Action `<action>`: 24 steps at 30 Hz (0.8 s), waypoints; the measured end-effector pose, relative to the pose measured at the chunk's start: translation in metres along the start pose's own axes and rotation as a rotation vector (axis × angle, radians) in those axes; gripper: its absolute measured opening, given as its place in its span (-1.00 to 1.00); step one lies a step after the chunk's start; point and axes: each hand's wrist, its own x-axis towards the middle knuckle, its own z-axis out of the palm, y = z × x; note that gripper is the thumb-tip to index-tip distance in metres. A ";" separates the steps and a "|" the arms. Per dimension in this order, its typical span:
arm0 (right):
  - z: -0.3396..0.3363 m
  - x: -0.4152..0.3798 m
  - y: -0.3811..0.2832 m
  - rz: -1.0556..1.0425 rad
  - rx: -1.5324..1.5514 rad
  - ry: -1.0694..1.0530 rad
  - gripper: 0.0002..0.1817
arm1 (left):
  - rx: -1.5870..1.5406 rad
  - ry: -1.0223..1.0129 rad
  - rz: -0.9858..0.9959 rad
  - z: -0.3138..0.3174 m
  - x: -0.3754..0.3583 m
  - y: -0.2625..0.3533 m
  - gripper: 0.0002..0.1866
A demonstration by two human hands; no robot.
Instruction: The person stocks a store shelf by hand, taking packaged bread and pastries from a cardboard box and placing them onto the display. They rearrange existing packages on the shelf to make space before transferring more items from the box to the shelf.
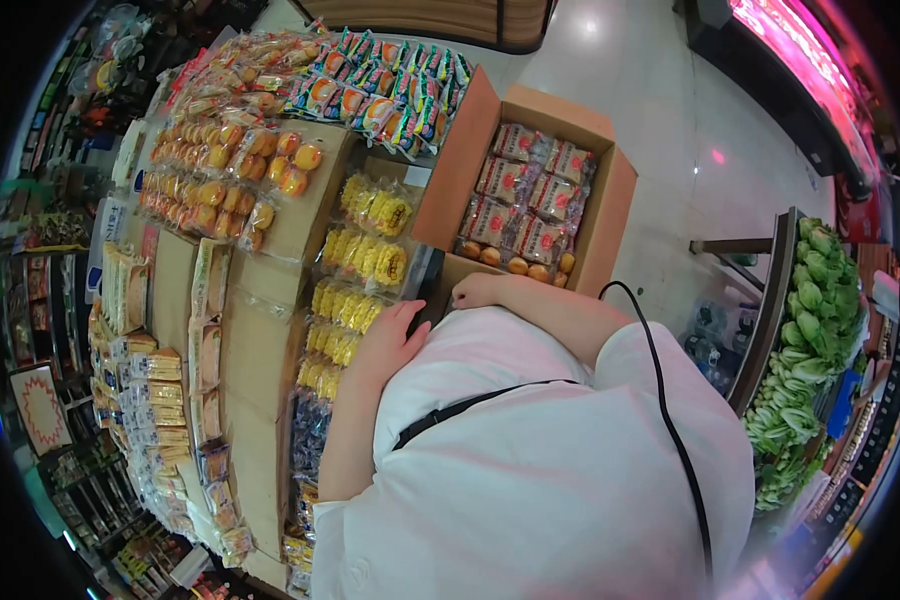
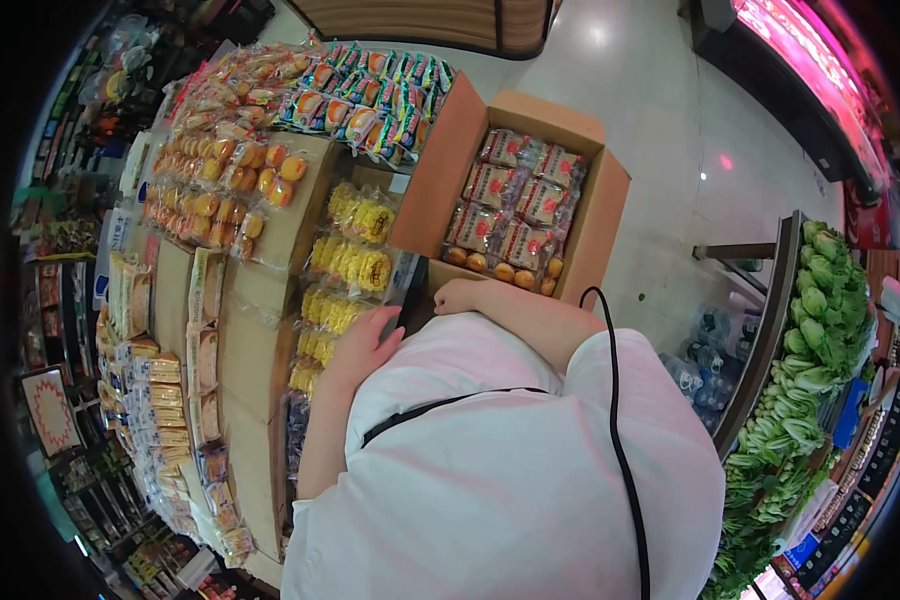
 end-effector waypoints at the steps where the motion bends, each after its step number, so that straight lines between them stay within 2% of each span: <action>1: -0.001 -0.002 -0.008 0.041 0.029 -0.008 -0.64 | -0.012 0.011 -0.018 0.002 -0.008 -0.003 -0.61; 6: 0.004 -0.021 -0.004 0.212 -0.041 -0.050 -0.65 | -0.139 0.066 -0.147 0.027 -0.051 -0.037 -0.66; 9: 0.023 -0.031 -0.003 0.248 0.019 0.002 -0.63 | -0.325 0.069 -0.364 0.040 -0.071 -0.046 -0.70; 12: 0.042 -0.033 0.004 0.306 0.081 0.117 -0.65 | -0.403 0.186 -0.355 0.047 -0.083 -0.052 -0.74; 15: 0.036 -0.042 0.005 0.334 0.060 0.106 -0.62 | -0.288 0.237 -0.251 0.032 -0.085 -0.049 -0.76; 17: 0.032 -0.052 0.007 0.327 0.073 0.129 -0.62 | -0.167 0.329 -0.254 0.018 -0.076 -0.059 -0.78; 20: 0.024 -0.061 0.009 0.319 0.051 0.137 -0.61 | -0.031 0.440 -0.270 -0.022 -0.048 -0.073 -0.78; 22: 0.018 -0.067 0.010 0.325 0.058 0.157 -0.61 | 0.036 0.618 -0.085 -0.044 -0.019 -0.097 -0.74; 24: 0.011 -0.080 0.006 0.342 0.100 0.197 -0.61 | 0.149 0.664 -0.149 -0.074 0.012 -0.090 -0.65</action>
